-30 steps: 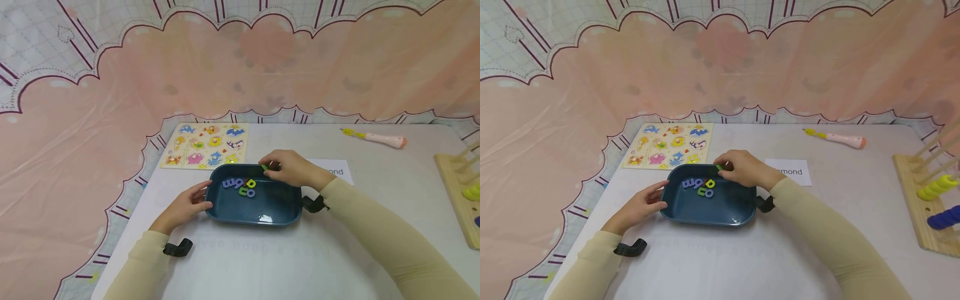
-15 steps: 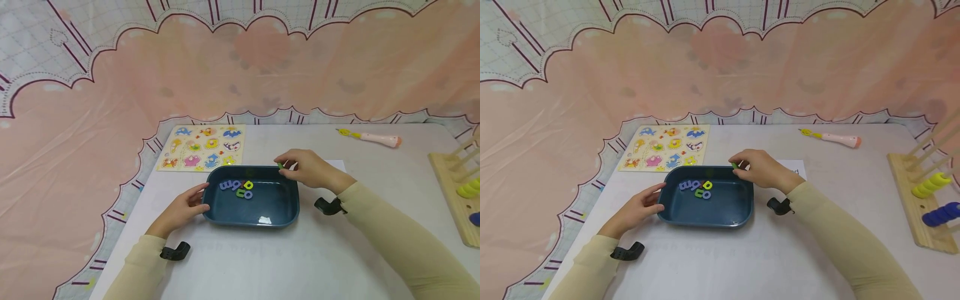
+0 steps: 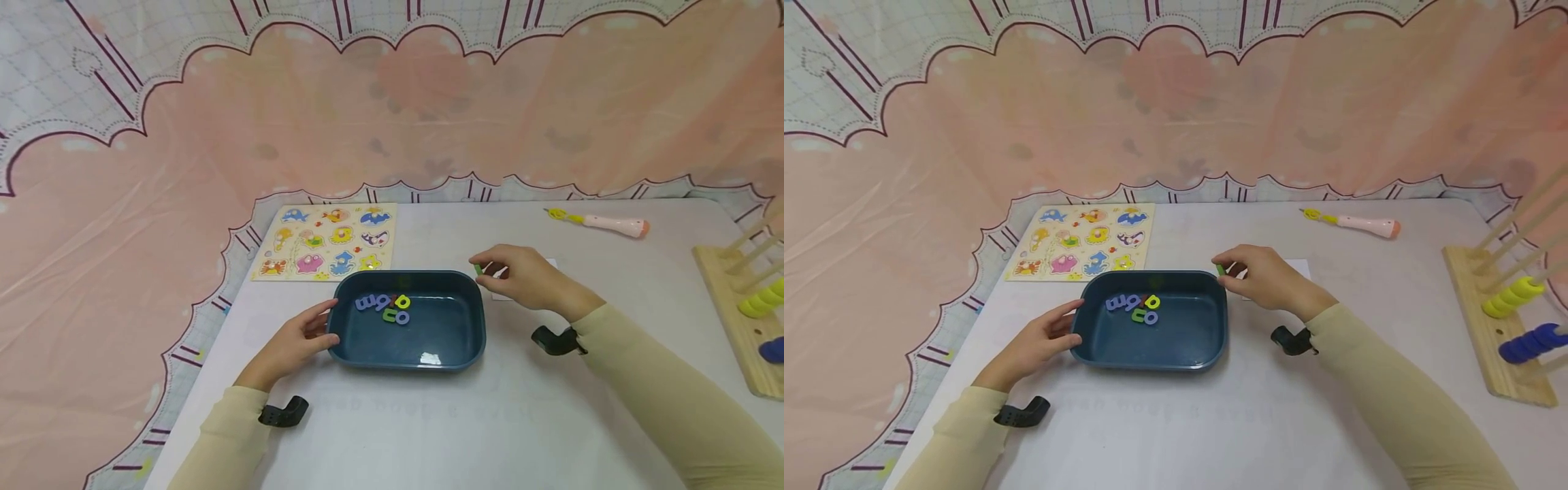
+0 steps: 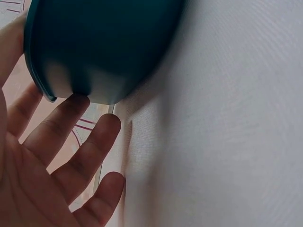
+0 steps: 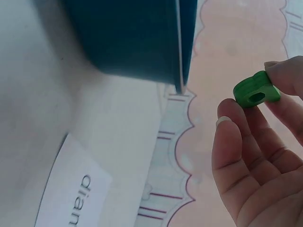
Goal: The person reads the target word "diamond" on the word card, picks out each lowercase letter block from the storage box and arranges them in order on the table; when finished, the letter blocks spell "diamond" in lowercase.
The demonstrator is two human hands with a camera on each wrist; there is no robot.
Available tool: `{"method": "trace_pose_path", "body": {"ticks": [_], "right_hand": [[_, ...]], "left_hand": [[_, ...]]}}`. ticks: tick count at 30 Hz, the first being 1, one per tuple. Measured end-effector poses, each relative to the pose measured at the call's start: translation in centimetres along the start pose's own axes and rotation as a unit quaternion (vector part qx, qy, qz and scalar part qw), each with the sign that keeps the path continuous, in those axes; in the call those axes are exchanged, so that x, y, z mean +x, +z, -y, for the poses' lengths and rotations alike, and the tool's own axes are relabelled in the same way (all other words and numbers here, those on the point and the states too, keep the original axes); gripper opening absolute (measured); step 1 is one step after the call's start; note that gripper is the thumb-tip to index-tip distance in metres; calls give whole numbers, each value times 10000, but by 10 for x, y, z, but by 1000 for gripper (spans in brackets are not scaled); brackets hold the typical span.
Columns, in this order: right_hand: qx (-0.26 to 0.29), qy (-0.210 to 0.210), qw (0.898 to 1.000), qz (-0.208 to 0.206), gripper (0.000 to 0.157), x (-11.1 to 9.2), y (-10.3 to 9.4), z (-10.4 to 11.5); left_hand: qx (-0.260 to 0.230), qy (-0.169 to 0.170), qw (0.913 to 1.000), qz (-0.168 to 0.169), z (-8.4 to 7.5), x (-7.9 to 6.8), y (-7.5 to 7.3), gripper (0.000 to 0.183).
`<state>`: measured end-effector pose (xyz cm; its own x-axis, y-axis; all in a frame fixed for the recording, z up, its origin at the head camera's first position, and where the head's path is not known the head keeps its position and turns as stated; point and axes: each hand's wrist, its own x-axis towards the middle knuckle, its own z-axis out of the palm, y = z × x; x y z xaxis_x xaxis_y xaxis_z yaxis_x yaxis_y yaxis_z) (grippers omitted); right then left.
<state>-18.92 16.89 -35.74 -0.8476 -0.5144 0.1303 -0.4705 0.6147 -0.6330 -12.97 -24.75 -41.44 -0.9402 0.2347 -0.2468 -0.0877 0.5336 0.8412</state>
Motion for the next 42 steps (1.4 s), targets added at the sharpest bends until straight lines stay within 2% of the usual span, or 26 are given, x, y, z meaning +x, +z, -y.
{"method": "trace_pose_path", "body": {"ticks": [7, 15, 20, 36, 42], "right_hand": [[57, 277, 9996, -52, 34, -10, -3, -12], [179, 382, 9990, -119, 33, -20, -1, -22], [184, 583, 9981, -83, 32, -26, 3, -30], [332, 704, 9970, -11, 25, -36, 19, -50], [325, 888, 9955, 28, 25, -39, 22, -54]], "left_hand": [[15, -27, 10000, -15, 1, 0, 0, 71], [-11, 25, 10000, 16, 1, 0, 0, 72], [30, 7, 10000, 3, 1, 0, 0, 72], [-20, 26, 10000, 23, 0, -1, 1, 71], [-8, 84, 10000, 39, 1, -1, 1, 71]]}}
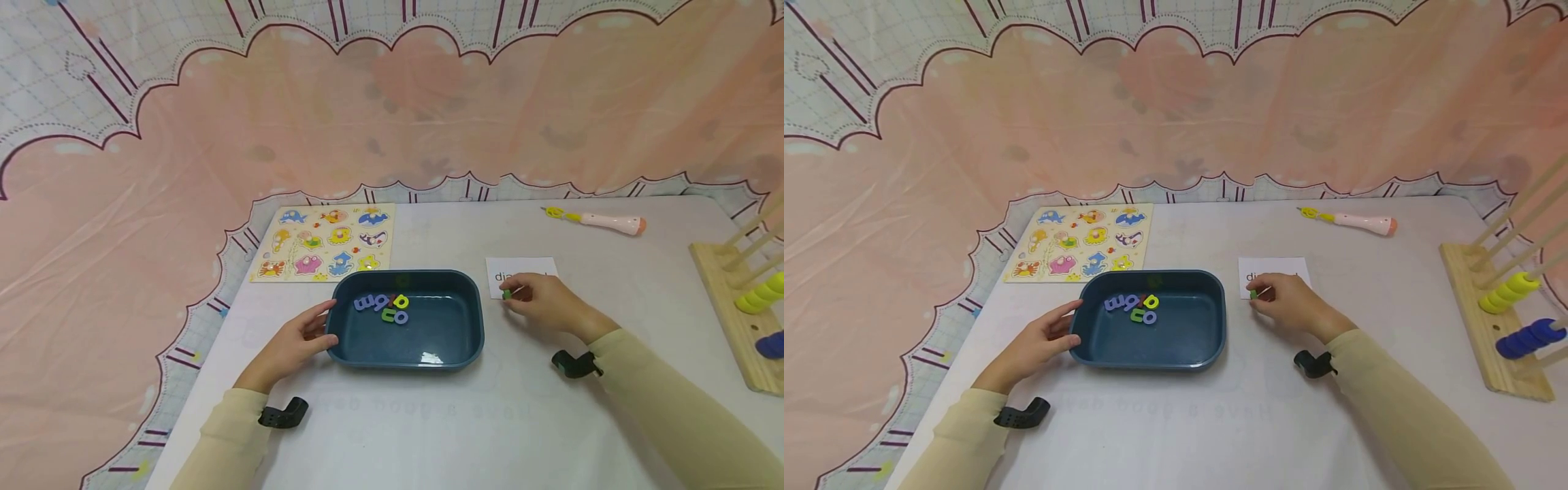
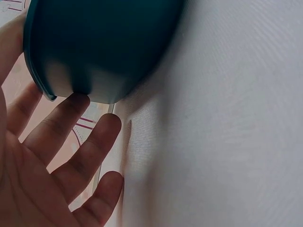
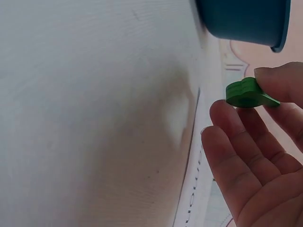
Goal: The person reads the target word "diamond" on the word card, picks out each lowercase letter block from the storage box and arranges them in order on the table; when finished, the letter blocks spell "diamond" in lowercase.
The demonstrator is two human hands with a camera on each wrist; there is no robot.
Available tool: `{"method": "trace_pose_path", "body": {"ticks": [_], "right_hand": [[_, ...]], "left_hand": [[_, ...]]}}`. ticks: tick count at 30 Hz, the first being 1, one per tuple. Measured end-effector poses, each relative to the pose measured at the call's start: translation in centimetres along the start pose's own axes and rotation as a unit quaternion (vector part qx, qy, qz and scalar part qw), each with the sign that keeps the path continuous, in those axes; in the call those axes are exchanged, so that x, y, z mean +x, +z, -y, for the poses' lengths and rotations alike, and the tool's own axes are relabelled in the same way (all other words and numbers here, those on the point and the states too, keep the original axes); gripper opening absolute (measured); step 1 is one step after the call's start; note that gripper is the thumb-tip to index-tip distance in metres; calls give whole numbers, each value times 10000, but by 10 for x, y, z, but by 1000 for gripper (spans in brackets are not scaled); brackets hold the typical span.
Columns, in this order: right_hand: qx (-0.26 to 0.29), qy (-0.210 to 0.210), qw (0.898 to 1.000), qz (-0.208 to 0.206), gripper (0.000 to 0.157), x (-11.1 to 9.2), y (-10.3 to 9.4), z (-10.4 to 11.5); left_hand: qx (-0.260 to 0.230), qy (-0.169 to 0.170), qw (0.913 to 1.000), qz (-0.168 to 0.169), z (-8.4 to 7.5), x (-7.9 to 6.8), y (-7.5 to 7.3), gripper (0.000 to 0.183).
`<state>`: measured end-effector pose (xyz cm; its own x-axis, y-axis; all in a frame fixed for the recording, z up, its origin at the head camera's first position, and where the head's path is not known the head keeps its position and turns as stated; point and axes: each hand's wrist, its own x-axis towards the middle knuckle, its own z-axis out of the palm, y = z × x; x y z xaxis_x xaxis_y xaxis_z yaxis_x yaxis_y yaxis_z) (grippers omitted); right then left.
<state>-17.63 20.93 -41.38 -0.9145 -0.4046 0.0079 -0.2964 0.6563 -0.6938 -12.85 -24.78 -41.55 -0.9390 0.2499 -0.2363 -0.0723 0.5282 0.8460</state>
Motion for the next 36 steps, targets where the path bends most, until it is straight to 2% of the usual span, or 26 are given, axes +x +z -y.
{"method": "trace_pose_path", "body": {"ticks": [21, 29, 36], "right_hand": [[-42, 44, 9999, 140, 20, 0, 9, -5], [-138, 189, 9995, 209, 23, 0, 6, -4], [-240, 201, 9995, 94, 27, 1, 2, -3]], "left_hand": [[26, 43, 10000, 2, 3, 1, -1, 71], [12, 69, 10000, 21, 3, 1, -1, 70], [-32, 59, 10000, 40, 3, 1, -1, 70]]}}
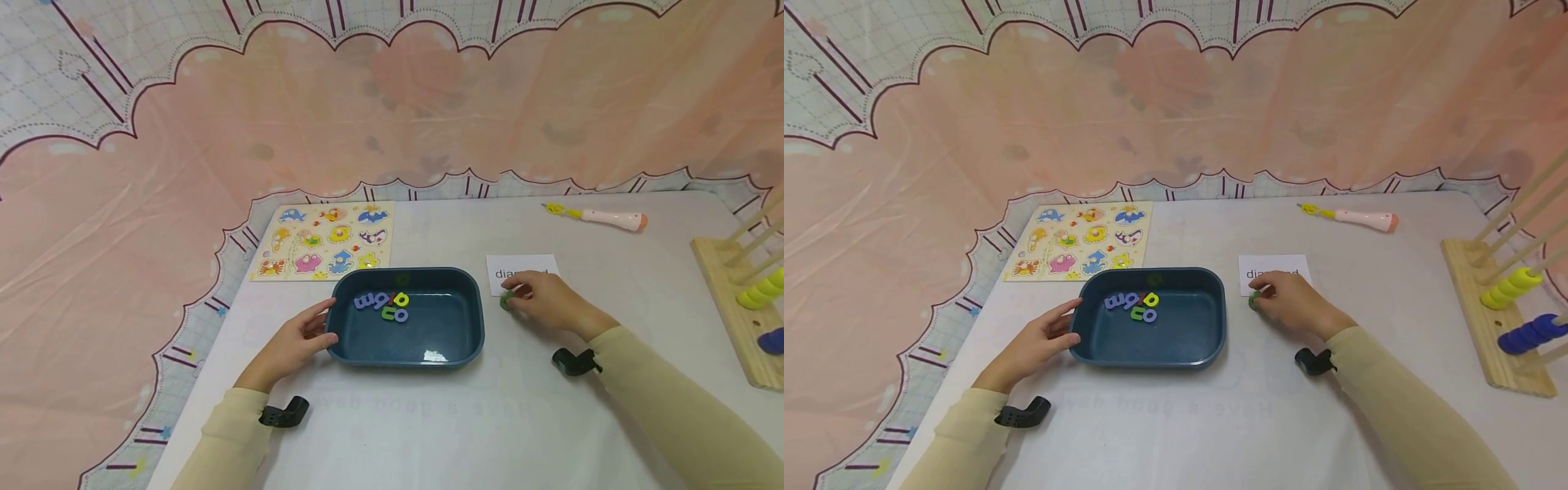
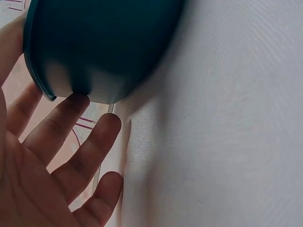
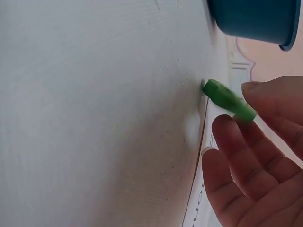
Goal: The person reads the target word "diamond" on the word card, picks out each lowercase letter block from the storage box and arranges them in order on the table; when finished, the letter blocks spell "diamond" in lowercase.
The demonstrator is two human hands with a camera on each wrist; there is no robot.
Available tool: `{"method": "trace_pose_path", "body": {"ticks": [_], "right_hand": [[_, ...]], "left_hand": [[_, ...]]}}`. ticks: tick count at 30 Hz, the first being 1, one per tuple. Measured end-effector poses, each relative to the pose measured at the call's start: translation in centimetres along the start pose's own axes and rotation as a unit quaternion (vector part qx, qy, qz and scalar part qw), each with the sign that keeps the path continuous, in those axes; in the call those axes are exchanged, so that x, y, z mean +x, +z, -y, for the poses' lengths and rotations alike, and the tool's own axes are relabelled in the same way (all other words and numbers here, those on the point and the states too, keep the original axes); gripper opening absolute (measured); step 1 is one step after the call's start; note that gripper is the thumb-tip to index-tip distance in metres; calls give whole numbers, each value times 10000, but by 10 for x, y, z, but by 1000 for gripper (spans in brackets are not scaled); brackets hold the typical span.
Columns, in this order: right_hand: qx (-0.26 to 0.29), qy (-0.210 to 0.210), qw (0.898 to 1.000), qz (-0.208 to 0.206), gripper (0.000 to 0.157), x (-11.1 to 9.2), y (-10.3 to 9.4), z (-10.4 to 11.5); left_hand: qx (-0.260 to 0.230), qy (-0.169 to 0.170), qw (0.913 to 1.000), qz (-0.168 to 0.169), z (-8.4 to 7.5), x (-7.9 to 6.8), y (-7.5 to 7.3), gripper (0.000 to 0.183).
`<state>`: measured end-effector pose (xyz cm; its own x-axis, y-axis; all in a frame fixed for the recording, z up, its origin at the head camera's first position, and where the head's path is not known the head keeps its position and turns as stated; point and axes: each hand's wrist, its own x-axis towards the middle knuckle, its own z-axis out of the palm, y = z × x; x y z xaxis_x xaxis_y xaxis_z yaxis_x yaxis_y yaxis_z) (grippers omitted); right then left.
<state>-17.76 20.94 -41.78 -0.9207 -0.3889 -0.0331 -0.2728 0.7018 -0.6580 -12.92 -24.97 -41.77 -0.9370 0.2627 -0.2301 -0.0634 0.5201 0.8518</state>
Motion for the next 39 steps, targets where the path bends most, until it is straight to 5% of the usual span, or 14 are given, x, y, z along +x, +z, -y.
{"method": "trace_pose_path", "body": {"ticks": [21, 39], "right_hand": [[-277, -33, 9996, 60, 39, -2, 0, -2], [-632, -105, 9978, 160, 32, 2, 0, 1]], "left_hand": [[40, -68, 10000, -14, -2, -1, 1, 72], [-4, -67, 10000, -35, -3, -1, 1, 71]]}}
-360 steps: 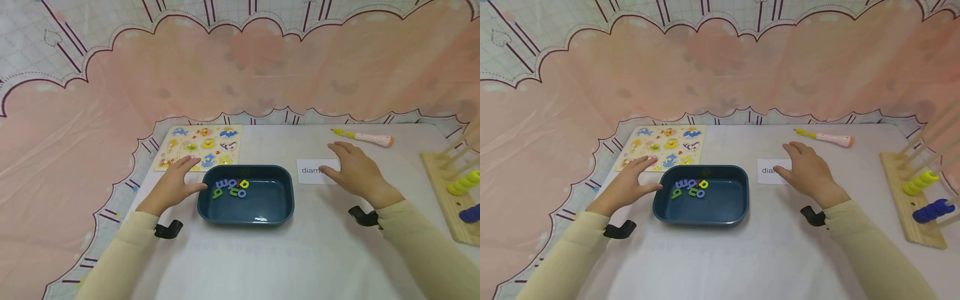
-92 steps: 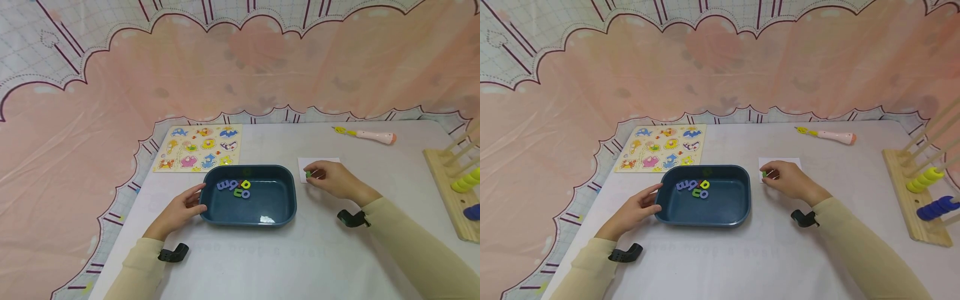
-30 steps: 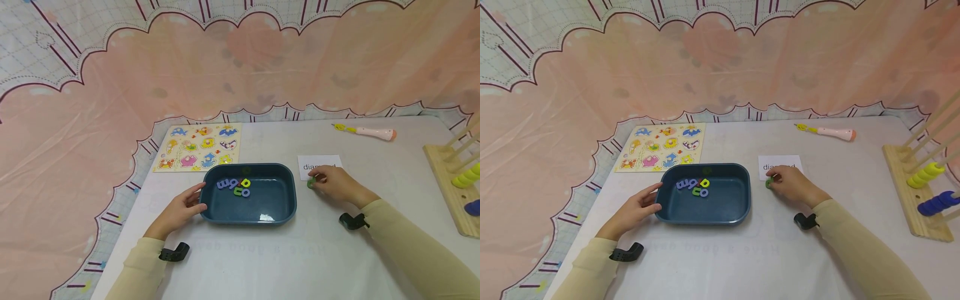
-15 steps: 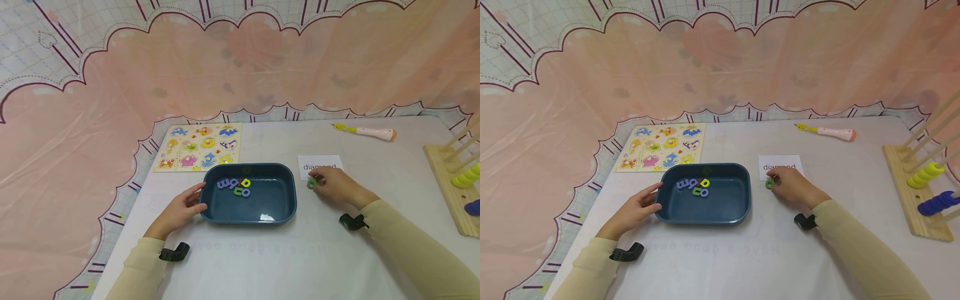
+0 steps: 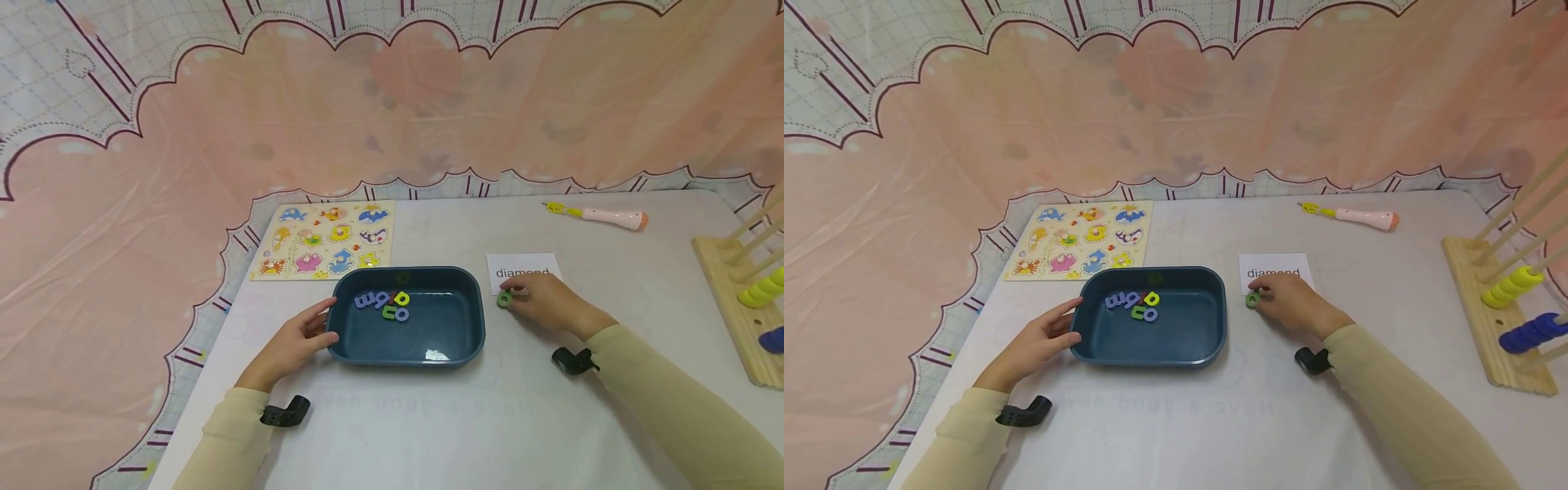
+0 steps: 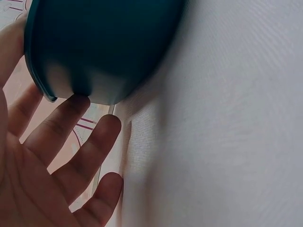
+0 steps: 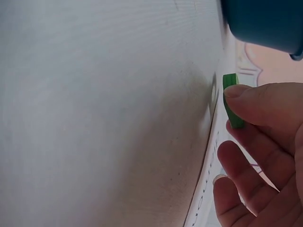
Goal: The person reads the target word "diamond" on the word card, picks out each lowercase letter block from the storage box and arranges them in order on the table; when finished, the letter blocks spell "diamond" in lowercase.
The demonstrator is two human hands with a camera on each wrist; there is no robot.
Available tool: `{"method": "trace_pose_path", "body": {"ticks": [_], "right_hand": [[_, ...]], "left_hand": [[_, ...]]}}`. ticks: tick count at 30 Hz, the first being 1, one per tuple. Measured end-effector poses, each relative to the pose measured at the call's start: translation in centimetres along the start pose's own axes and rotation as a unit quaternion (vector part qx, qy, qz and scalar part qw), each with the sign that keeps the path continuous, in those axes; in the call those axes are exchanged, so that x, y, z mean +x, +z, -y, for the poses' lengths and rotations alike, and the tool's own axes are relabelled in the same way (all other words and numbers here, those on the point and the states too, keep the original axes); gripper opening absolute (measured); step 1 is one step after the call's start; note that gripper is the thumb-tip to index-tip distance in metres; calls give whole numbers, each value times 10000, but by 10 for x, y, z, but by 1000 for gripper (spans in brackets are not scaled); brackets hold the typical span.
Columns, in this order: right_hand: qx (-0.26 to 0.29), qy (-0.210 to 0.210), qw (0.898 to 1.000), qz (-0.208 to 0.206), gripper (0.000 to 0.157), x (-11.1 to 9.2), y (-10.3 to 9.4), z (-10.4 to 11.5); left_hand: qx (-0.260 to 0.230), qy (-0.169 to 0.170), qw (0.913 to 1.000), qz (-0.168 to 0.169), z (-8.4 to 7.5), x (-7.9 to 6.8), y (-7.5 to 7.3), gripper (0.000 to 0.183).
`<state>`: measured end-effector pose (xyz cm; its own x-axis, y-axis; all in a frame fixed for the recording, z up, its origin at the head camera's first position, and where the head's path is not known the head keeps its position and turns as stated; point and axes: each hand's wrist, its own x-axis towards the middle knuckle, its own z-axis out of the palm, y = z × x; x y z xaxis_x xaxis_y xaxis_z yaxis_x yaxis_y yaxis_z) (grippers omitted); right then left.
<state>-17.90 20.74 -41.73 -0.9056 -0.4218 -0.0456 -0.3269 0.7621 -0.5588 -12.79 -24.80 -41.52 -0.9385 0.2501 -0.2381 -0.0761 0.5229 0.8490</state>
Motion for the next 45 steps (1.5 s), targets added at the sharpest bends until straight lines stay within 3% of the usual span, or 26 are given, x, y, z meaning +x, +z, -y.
{"method": "trace_pose_path", "body": {"ticks": [11, 21, 45], "right_hand": [[166, 235, 9995, 114, 38, 1, 4, -1], [103, 177, 9998, 73, 30, 3, 3, -1], [28, 243, 9996, 119, 31, 6, 4, 1]], "left_hand": [[-14, 16, 10000, 29, -1, 0, 1, 71], [-59, 31, 10000, 41, -2, -1, 1, 71], [-91, 56, 9999, 14, 1, 0, 1, 71]]}}
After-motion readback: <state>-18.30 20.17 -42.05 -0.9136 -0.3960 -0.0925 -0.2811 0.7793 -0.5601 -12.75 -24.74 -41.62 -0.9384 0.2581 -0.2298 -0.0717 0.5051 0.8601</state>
